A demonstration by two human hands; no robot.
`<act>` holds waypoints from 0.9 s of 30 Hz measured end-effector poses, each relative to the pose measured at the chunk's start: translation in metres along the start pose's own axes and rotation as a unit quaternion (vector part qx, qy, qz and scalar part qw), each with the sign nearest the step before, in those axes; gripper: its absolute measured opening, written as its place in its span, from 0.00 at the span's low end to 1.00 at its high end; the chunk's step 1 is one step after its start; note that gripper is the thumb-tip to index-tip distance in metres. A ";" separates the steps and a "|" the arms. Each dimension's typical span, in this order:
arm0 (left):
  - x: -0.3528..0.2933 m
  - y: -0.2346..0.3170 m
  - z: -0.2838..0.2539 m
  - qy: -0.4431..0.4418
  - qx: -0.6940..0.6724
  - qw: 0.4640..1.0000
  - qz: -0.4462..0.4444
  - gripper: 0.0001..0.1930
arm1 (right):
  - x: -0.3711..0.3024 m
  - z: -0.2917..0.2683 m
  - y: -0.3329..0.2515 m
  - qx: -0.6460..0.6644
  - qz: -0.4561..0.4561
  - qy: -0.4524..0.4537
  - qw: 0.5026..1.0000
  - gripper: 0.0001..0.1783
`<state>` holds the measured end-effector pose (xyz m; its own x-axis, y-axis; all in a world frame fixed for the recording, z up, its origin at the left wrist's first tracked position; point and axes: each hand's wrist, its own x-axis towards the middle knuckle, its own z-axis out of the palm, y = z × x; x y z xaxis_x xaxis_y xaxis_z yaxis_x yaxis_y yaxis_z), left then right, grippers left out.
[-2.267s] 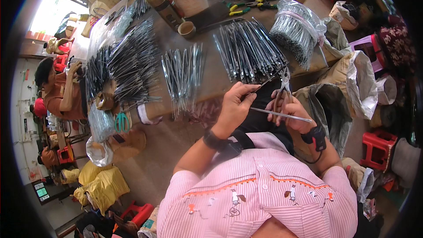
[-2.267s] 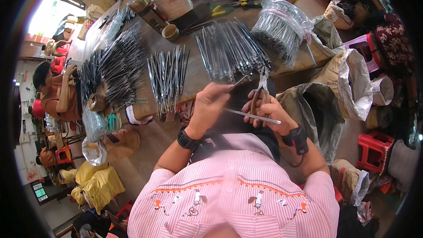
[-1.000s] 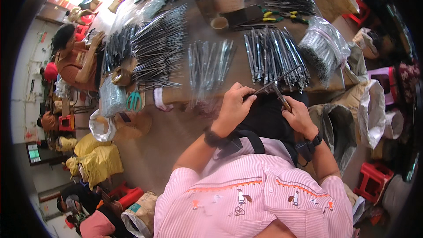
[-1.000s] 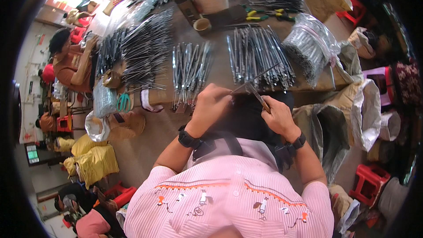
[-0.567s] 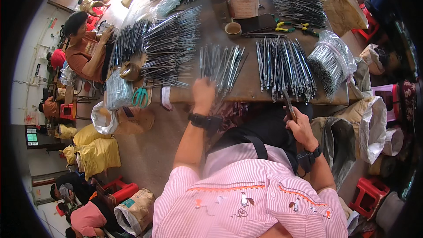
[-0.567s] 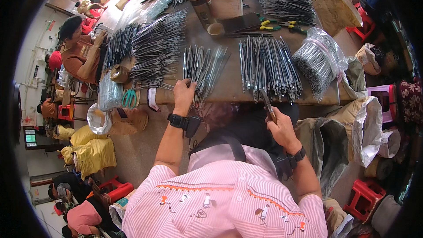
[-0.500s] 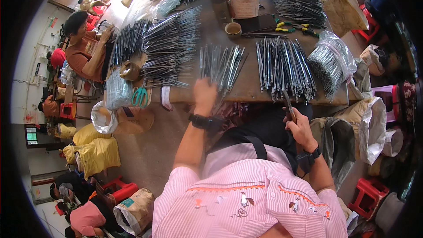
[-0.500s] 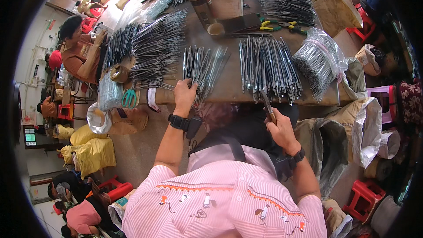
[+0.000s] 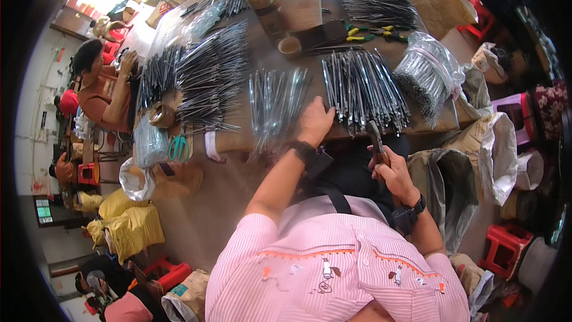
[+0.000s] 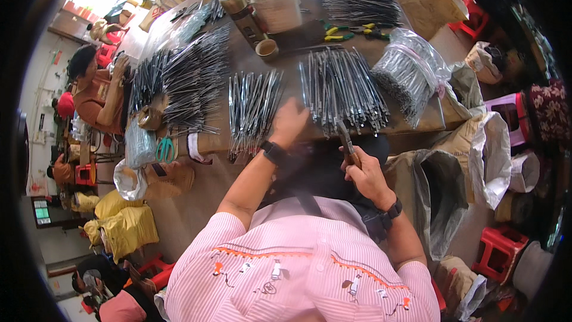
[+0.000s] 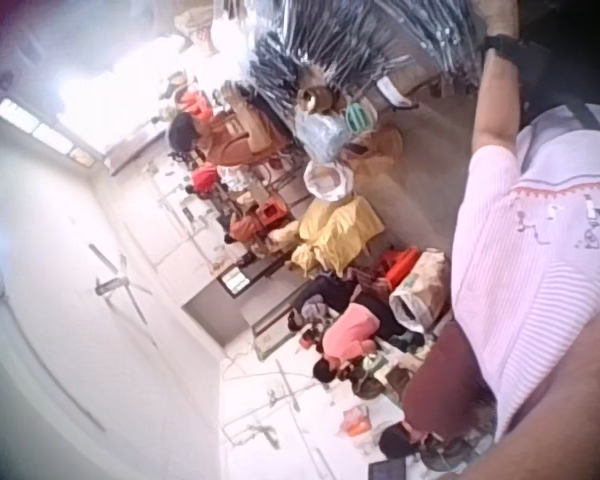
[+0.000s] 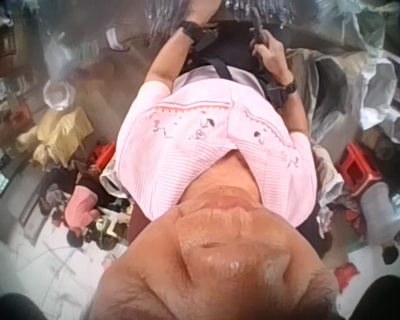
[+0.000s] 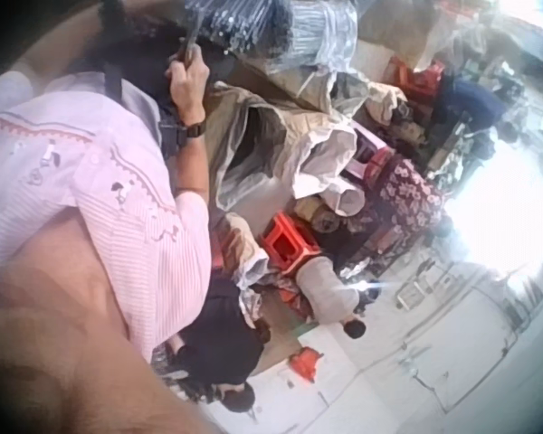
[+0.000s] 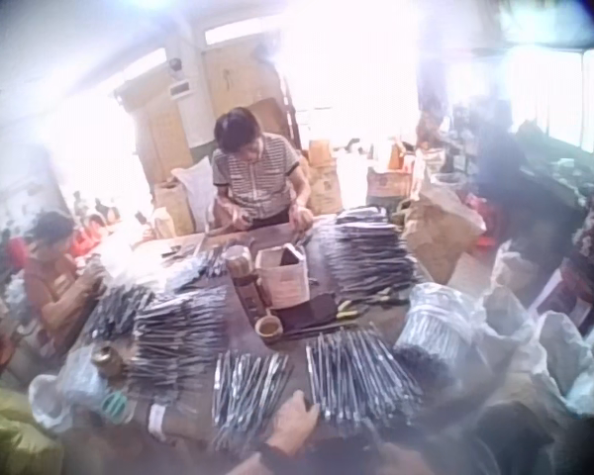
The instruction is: The person repeatedly picks up metal rods from a table, trims them with pliers, and places the trimmed pieces back on the table. The task is performed continuously throughout the clip in a workshop setting.
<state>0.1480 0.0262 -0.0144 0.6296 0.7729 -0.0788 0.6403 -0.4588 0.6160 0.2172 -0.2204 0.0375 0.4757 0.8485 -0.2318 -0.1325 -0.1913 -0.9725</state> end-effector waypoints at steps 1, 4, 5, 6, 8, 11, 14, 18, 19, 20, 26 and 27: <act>0.003 -0.002 0.002 -0.001 0.009 1.000 0.001 0.16 | -0.003 -0.003 0.003 0.012 0.011 0.005 1.000 0.23; 0.010 -0.013 0.001 -0.001 0.022 1.000 0.003 0.14 | -0.013 -0.017 0.010 0.050 0.049 0.045 0.997 0.23; 0.010 -0.016 -0.001 0.000 0.019 1.000 0.011 0.14 | -0.015 -0.022 0.012 0.059 0.075 0.067 0.993 0.24; 0.009 -0.018 -0.003 0.000 0.017 1.000 0.019 0.14 | -0.018 -0.027 0.013 0.076 0.077 0.088 0.990 0.23; 0.008 -0.020 -0.009 0.005 -0.009 0.999 0.034 0.12 | -0.024 -0.037 0.014 0.100 0.057 0.116 0.987 0.21; 0.006 -0.018 -0.026 -0.167 -0.337 0.922 -0.087 0.14 | -0.030 -0.054 0.016 0.137 0.046 0.183 0.973 0.18; 0.004 -0.008 -0.044 -0.290 -0.575 0.743 -0.184 0.10 | -0.028 -0.075 0.024 0.175 -0.030 0.221 0.959 0.13; -0.009 0.008 -0.056 -0.265 -0.571 0.750 -0.204 0.06 | -0.022 -0.113 0.039 0.324 -0.044 0.264 0.907 0.17; -0.016 0.008 -0.060 -0.265 -0.571 0.750 -0.204 0.05 | -0.021 -0.121 0.043 0.342 -0.073 0.244 0.905 0.17; -0.023 0.008 -0.063 -0.285 -0.557 0.758 -0.183 0.06 | -0.020 -0.128 0.047 0.359 -0.089 0.234 0.899 0.17; -0.058 0.000 -0.075 -0.287 -0.575 0.747 -0.174 0.09 | 0.002 -0.156 0.052 0.252 -0.042 0.294 0.921 0.15; -0.061 -0.001 -0.076 -0.273 -0.578 0.747 -0.180 0.10 | 0.009 -0.161 0.051 0.188 -0.019 0.319 0.929 0.14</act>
<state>0.0757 0.0130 0.0500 0.7963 0.3161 -0.5158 0.2014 0.6655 0.7187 0.3544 -0.3017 -0.0177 0.8886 0.3637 -0.2796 -0.3423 0.1199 -0.9319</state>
